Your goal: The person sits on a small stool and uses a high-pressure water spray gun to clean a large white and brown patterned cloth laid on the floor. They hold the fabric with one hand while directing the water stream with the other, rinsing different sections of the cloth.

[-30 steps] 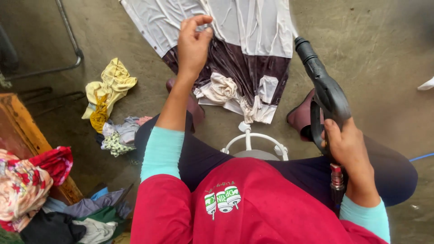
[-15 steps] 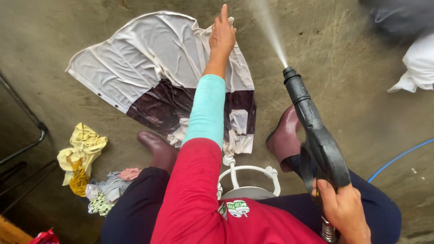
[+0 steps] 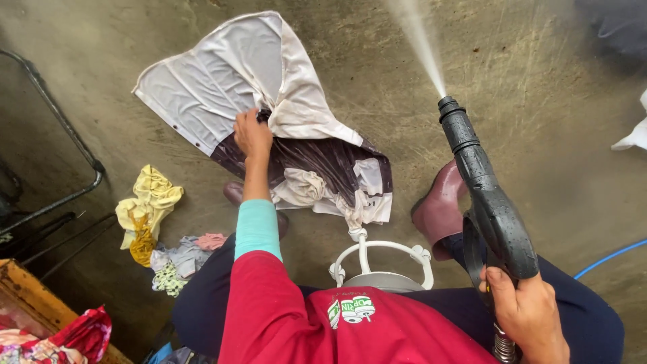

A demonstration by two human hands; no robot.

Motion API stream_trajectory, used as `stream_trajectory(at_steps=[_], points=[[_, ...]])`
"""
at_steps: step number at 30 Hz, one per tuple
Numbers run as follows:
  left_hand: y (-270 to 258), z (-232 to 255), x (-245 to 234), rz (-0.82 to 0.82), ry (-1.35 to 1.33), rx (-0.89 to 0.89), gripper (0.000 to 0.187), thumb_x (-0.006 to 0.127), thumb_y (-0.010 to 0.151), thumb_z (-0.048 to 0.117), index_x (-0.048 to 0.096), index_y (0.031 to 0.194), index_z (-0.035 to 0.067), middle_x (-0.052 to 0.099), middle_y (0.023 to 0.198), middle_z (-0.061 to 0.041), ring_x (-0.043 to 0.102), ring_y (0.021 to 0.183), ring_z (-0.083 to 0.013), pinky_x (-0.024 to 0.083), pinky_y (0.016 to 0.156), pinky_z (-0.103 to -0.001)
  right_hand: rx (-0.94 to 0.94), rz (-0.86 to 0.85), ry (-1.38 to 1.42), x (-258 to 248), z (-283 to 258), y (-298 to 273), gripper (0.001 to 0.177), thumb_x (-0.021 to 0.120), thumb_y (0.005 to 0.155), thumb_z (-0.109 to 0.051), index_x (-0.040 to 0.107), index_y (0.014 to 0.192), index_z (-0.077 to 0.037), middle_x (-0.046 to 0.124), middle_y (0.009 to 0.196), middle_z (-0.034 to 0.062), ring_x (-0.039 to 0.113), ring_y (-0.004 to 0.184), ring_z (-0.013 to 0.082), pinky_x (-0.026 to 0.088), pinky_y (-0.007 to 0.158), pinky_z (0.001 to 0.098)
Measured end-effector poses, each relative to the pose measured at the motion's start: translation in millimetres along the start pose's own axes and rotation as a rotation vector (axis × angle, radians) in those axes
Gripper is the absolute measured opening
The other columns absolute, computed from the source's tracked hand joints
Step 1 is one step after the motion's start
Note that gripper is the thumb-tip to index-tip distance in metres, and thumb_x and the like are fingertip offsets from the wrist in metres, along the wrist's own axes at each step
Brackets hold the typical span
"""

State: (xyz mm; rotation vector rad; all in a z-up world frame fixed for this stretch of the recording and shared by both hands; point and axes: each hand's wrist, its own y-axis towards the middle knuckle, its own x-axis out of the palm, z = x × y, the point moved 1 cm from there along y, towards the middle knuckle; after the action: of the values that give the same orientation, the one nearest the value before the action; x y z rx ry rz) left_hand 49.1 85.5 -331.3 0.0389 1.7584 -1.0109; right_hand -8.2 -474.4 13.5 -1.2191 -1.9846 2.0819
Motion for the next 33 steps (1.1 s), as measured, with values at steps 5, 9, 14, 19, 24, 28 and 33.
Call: stream_trajectory(at_steps=[5, 9, 14, 19, 24, 28, 33], points=[[-15.3, 78.4, -14.4, -0.145, -0.104, 0.322, 0.035, 0.060, 0.098, 0.012, 0.064, 0.133, 0.016, 0.060, 0.137, -0.008, 0.060, 0.122, -0.0278, 0.046, 0.107, -0.048, -0.075, 0.024, 0.001, 5.7, 4.4, -2.2, 0.033, 0.054, 0.100, -0.038, 0.081, 0.104, -0.019, 0.085, 0.085, 0.0001, 0.074, 0.107, 0.0298, 0.050, 0.103, 0.0428], [10.1, 45.3, 69.7, 0.068, 0.059, 0.379, 0.028, 0.051, 0.099, 0.008, 0.059, 0.125, 0.015, 0.058, 0.121, -0.017, 0.057, 0.108, -0.0413, 0.046, 0.090, -0.052, -0.043, 0.009, 0.020, 4.8, -3.5, -6.6, 0.033, 0.054, 0.099, -0.037, 0.082, 0.101, -0.019, 0.085, 0.084, -0.0011, 0.075, 0.104, 0.0275, 0.050, 0.102, 0.0404], [10.6, 43.1, 61.7, 0.234, 0.093, 0.583, 0.025, 0.050, 0.103, 0.017, 0.071, 0.097, 0.004, 0.064, 0.092, -0.018, 0.064, 0.078, -0.0409, 0.051, 0.069, -0.053, -0.128, 0.043, 0.040, 14.0, 14.0, -10.2, 0.032, 0.054, 0.099, -0.036, 0.081, 0.098, -0.019, 0.084, 0.082, -0.0022, 0.077, 0.095, 0.0239, 0.051, 0.100, 0.0384], [-22.0, 189.9, -55.3, 0.301, -0.303, 0.872, 0.011, 0.048, 0.094, 0.003, 0.044, 0.085, 0.007, 0.051, 0.095, -0.017, 0.051, 0.066, -0.0429, 0.032, 0.053, -0.054, -0.127, 0.068, 0.057, 13.1, 3.2, -18.8, 0.033, 0.053, 0.100, -0.037, 0.080, 0.098, -0.018, 0.082, 0.082, -0.0027, 0.076, 0.095, 0.0235, 0.051, 0.099, 0.0384], [46.8, 314.5, 55.6, 0.664, -0.100, 1.130, 0.015, 0.051, 0.080, 0.008, 0.066, 0.083, 0.012, 0.066, 0.078, -0.014, 0.062, 0.064, -0.0399, 0.051, 0.054, -0.056, -0.133, 0.129, 0.068, 17.1, 0.5, -29.2, 0.030, 0.053, 0.100, -0.034, 0.079, 0.098, -0.020, 0.080, 0.083, -0.0038, 0.074, 0.092, 0.0230, 0.051, 0.098, 0.0379], [-60.4, 285.3, 48.4, 0.275, -0.209, 1.010, 0.054, 0.075, 0.090, 0.021, 0.045, 0.135, 0.017, 0.031, 0.141, -0.013, 0.035, 0.133, -0.0384, 0.037, 0.108, -0.062, -0.061, 0.126, 0.060, 25.9, 8.4, -30.2, 0.033, 0.054, 0.100, -0.037, 0.080, 0.103, -0.018, 0.082, 0.082, 0.0000, 0.075, 0.100, 0.0262, 0.050, 0.101, 0.0401], [-182.9, 146.7, 136.8, -0.261, 0.190, 0.975, 0.092, 0.071, 0.098, 0.044, 0.014, 0.167, 0.019, 0.002, 0.174, -0.007, 0.003, 0.160, -0.0349, 0.024, 0.120, -0.069, 0.139, 0.034, 0.074, 20.5, -45.3, -28.2, 0.037, 0.056, 0.095, -0.037, 0.056, 0.123, -0.013, 0.084, 0.080, 0.0089, 0.072, 0.107, 0.0408, 0.049, 0.096, 0.0487]])
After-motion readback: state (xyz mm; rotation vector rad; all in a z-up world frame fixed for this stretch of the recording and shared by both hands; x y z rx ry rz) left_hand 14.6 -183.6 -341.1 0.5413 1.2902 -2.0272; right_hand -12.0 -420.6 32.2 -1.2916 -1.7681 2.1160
